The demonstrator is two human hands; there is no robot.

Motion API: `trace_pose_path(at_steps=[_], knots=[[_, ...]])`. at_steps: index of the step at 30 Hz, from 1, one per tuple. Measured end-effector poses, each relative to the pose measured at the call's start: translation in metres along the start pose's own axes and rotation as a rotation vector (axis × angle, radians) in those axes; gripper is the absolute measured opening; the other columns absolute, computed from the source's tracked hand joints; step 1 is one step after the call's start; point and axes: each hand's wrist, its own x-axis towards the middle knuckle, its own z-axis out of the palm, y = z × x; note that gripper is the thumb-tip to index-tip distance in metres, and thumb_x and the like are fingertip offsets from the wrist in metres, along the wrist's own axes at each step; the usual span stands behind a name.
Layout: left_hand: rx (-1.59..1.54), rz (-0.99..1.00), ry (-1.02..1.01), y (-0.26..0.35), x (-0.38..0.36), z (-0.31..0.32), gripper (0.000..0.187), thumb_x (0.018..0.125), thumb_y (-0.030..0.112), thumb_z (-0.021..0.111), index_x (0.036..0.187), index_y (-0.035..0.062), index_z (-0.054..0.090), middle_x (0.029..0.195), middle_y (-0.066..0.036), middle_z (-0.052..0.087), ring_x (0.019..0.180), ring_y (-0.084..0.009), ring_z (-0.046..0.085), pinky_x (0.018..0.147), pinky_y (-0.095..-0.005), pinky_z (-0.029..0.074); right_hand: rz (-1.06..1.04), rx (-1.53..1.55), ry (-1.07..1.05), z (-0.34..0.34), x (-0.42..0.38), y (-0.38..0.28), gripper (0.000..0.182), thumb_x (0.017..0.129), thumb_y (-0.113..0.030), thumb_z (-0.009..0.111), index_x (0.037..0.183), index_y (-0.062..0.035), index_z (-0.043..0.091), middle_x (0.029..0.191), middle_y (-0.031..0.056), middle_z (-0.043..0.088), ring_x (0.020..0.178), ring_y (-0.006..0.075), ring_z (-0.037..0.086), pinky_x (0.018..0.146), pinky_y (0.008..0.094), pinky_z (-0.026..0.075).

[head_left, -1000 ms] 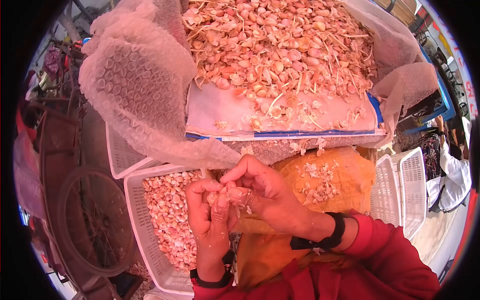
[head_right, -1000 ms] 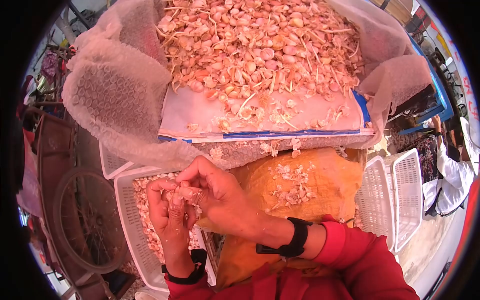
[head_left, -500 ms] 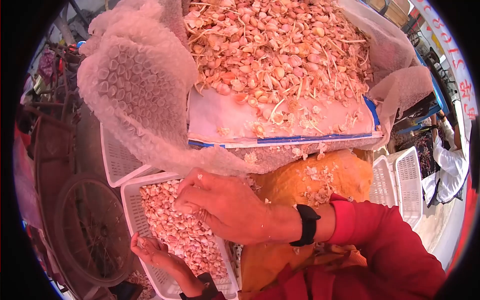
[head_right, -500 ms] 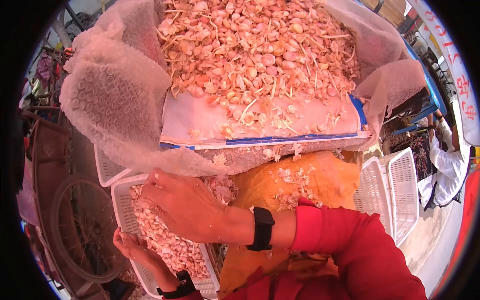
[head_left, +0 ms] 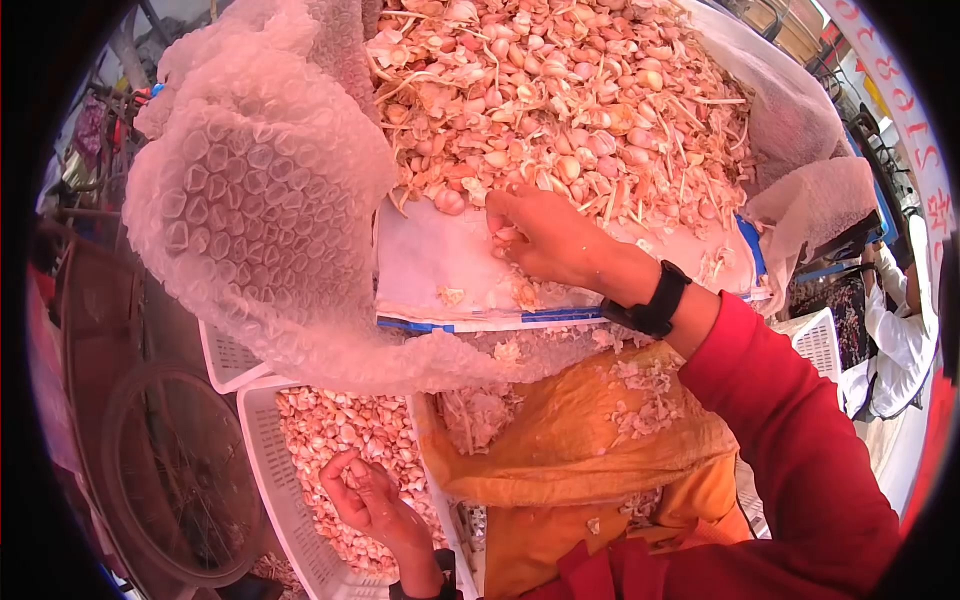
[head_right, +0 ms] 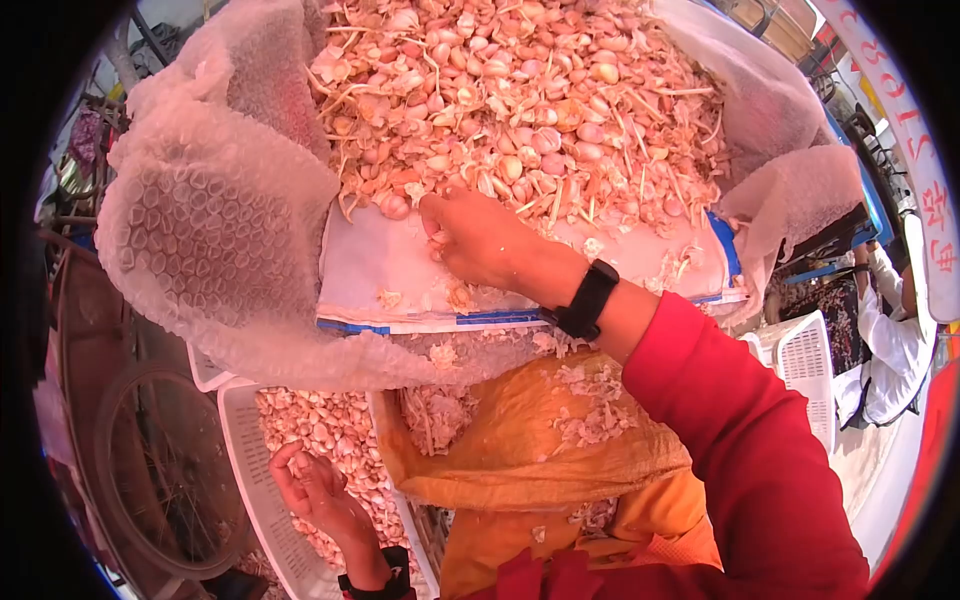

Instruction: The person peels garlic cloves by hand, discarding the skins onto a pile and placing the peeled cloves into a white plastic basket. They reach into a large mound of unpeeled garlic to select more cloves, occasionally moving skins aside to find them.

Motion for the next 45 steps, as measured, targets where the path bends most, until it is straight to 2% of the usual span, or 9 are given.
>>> trace_pose_path(at_steps=[6, 13, 19, 23, 24, 27, 30, 40, 45], knots=[[-0.107, 0.008, -0.237, 0.019, -0.025, 0.035, 0.022, 0.093, 0.021, 0.053, 0.104, 0.0021, 0.046, 0.067, 0.003, 0.037, 0.053, -0.0036, 0.033, 0.046, -0.0193, 0.024, 0.172, 1.25, -0.071, -0.045, -0.036, -0.047, 0.019, 0.082, -0.006, 0.063, 0.099, -0.0056, 0.053, 0.082, -0.0029, 0.047, 0.072, 0.0079, 0.045, 0.063, 0.0241, 0.037], [-0.322, -0.091, -0.547, 0.091, -0.046, 0.093, 0.021, 0.091, 0.017, 0.057, 0.101, 0.001, 0.047, 0.07, -0.001, 0.045, 0.048, -0.0035, 0.033, 0.043, -0.0206, 0.024, 0.277, 1.767, -0.228, -0.086, -0.096, -0.126, 0.018, 0.091, -0.017, 0.059, 0.101, -0.0053, 0.051, 0.082, 0.0014, 0.052, 0.069, 0.0065, 0.05, 0.059, 0.0218, 0.045], [-0.256, -0.194, -0.483, 0.088, -0.066, 0.097, 0.018, 0.091, 0.015, 0.056, 0.101, 0.0022, 0.048, 0.07, 0.001, 0.045, 0.05, -0.0027, 0.033, 0.046, -0.0202, 0.026, 0.189, 1.762, -0.338, -0.117, -0.141, -0.153, 0.021, 0.09, -0.016, 0.061, 0.101, -0.0012, 0.05, 0.09, 0.0112, 0.058, 0.074, 0.0122, 0.058, 0.059, 0.0236, 0.049], [-0.453, -0.289, -0.54, 0.09, -0.075, 0.098, 0.015, 0.093, 0.012, 0.053, 0.103, 0.0022, 0.048, 0.064, 0.003, 0.04, 0.05, -0.0029, 0.03, 0.048, -0.0199, 0.025, 0.065, 1.531, -0.581, -0.173, -0.142, -0.182, 0.011, 0.085, -0.004, 0.061, 0.092, 0.0029, 0.067, 0.062, 0.0074, 0.056, 0.055, 0.017, 0.05, 0.054, 0.0251, 0.04], [-0.451, -0.286, -0.547, 0.091, -0.077, 0.1, 0.014, 0.093, 0.011, 0.051, 0.104, 0.002, 0.048, 0.062, 0.004, 0.037, 0.05, -0.0036, 0.029, 0.048, -0.0199, 0.024, -0.234, 1.487, -0.499, -0.162, -0.151, -0.172, 0.013, 0.085, -0.005, 0.061, 0.095, 0.0029, 0.067, 0.062, 0.0065, 0.055, 0.057, 0.0171, 0.05, 0.056, 0.0263, 0.04], [-0.456, -0.233, -0.575, 0.093, -0.081, 0.109, 0.015, 0.094, 0.012, 0.051, 0.105, 0.0023, 0.049, 0.062, 0.004, 0.036, 0.05, -0.0035, 0.028, 0.047, -0.0205, 0.023, -0.516, 1.484, 0.046, -0.124, -0.179, -0.178, 0.017, 0.086, -0.005, 0.058, 0.098, 0.0053, 0.065, 0.068, 0.0077, 0.055, 0.058, 0.0203, 0.05, 0.058, 0.0337, 0.041], [-0.445, -0.268, -0.641, 0.091, -0.088, 0.116, 0.015, 0.095, 0.011, 0.05, 0.107, 0.0031, 0.049, 0.063, 0.004, 0.036, 0.051, -0.0035, 0.029, 0.048, -0.0211, 0.023, -0.502, 1.452, 0.191, -0.112, -0.188, -0.18, 0.015, 0.087, -0.005, 0.056, 0.092, 0.0047, 0.065, 0.072, 0.009, 0.058, 0.058, 0.0222, 0.052, 0.057, 0.0342, 0.042], [-0.376, -0.319, -0.646, 0.084, -0.09, 0.131, 0.013, 0.094, 0.012, 0.05, 0.104, 0.0031, 0.049, 0.061, 0.004, 0.035, 0.05, -0.0033, 0.026, 0.048, -0.0213, 0.022, -0.389, 1.321, 0.101, -0.14, -0.177, -0.174, 0.011, 0.082, -0.005, 0.056, 0.081, 0.0029, 0.064, 0.063, 0.008, 0.058, 0.048, 0.021, 0.054, 0.045, 0.0299, 0.042], [-0.404, -0.409, -0.625, 0.078, -0.085, 0.128, 0.014, 0.094, 0.012, 0.05, 0.105, 0.0036, 0.049, 0.064, 0.005, 0.035, 0.052, -0.003, 0.027, 0.048, -0.0203, 0.021, -0.632, 1.173, 0.281, -0.127, -0.145, -0.173, 0.011, 0.073, -0.007, 0.062, 0.076, 0.0036, 0.063, 0.056, 0.007, 0.055, 0.042, 0.0171, 0.05, 0.04, 0.0259, 0.037]])
